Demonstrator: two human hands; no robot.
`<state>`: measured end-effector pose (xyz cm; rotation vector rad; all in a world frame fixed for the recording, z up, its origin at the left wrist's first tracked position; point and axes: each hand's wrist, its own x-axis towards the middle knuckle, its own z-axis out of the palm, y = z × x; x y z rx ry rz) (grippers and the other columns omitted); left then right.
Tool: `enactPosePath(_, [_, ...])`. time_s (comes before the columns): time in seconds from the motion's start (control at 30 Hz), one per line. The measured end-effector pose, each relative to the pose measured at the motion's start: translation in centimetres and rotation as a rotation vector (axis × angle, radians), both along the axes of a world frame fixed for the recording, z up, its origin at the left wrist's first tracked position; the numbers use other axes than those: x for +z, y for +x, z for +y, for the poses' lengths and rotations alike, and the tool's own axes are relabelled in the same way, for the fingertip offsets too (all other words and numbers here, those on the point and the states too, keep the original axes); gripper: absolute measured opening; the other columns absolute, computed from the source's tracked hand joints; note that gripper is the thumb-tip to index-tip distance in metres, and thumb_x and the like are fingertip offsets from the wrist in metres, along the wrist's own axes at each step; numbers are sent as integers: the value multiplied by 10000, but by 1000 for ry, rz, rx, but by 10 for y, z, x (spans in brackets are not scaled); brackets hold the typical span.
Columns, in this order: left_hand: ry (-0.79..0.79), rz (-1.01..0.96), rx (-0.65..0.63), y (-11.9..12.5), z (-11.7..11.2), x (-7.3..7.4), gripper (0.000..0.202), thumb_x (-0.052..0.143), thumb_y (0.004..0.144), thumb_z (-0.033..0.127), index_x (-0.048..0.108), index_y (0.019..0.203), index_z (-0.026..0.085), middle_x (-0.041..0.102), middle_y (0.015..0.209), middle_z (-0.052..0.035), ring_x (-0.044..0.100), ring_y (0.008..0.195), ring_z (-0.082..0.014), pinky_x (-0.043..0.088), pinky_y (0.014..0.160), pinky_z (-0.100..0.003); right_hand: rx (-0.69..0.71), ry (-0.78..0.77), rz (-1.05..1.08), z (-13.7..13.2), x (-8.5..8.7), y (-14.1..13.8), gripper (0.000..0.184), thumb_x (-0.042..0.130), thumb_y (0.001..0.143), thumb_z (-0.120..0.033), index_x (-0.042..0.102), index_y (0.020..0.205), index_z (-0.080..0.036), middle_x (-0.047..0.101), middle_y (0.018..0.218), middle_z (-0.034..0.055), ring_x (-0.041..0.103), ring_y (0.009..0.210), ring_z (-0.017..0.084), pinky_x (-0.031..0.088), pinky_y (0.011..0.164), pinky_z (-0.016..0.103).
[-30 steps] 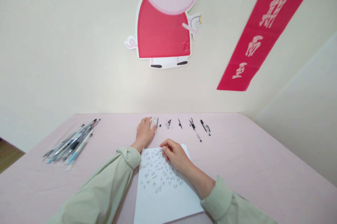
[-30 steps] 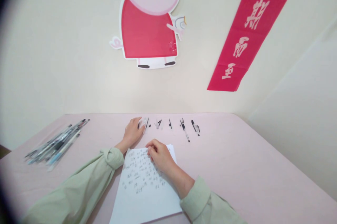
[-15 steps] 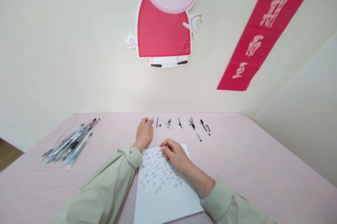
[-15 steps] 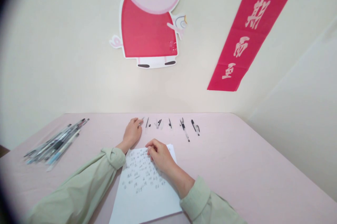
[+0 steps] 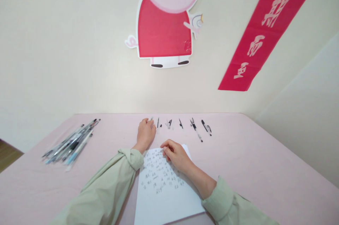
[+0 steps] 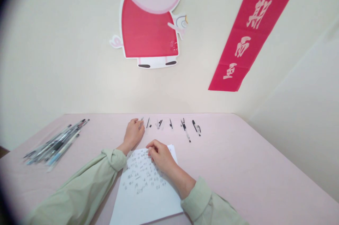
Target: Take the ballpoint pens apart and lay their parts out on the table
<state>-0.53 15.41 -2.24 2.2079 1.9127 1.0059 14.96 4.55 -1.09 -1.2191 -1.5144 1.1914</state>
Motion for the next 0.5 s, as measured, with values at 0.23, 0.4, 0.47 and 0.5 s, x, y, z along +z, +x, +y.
enactPosePath(0.23, [40, -79, 100, -2, -5, 5, 276, 476, 822, 198, 634, 1043, 145, 518, 1077, -136, 527, 1029, -270, 436, 912, -402, 1, -12, -7, -1, 4, -1, 135, 459, 795, -163, 586, 830, -189, 558, 629, -43, 468, 456, 74, 368, 473, 198])
enactPosePath(0.4, [11, -95, 101, -4, -7, 4, 237, 473, 812, 169, 647, 974, 175, 514, 994, -95, 575, 888, -225, 468, 821, -360, 3, -22, -15, 0, 2, 0, 151, 453, 798, -165, 594, 849, -186, 560, 635, -38, 473, 470, 78, 373, 481, 199])
enactPosePath(0.47, [1, -100, 90, -4, -6, 3, 242, 458, 819, 162, 654, 961, 176, 514, 995, -92, 584, 851, -210, 473, 807, -348, 4, -15, -17, 0, 1, 0, 149, 453, 801, -169, 594, 849, -186, 559, 636, -38, 473, 473, 78, 373, 480, 197])
enactPosePath(0.5, [-3, -103, 84, -4, -5, 2, 249, 451, 823, 162, 658, 959, 176, 515, 998, -91, 586, 842, -206, 475, 806, -345, 4, -9, -17, 0, 1, 0, 147, 453, 802, -169, 593, 847, -186, 560, 637, -38, 472, 473, 77, 373, 480, 196])
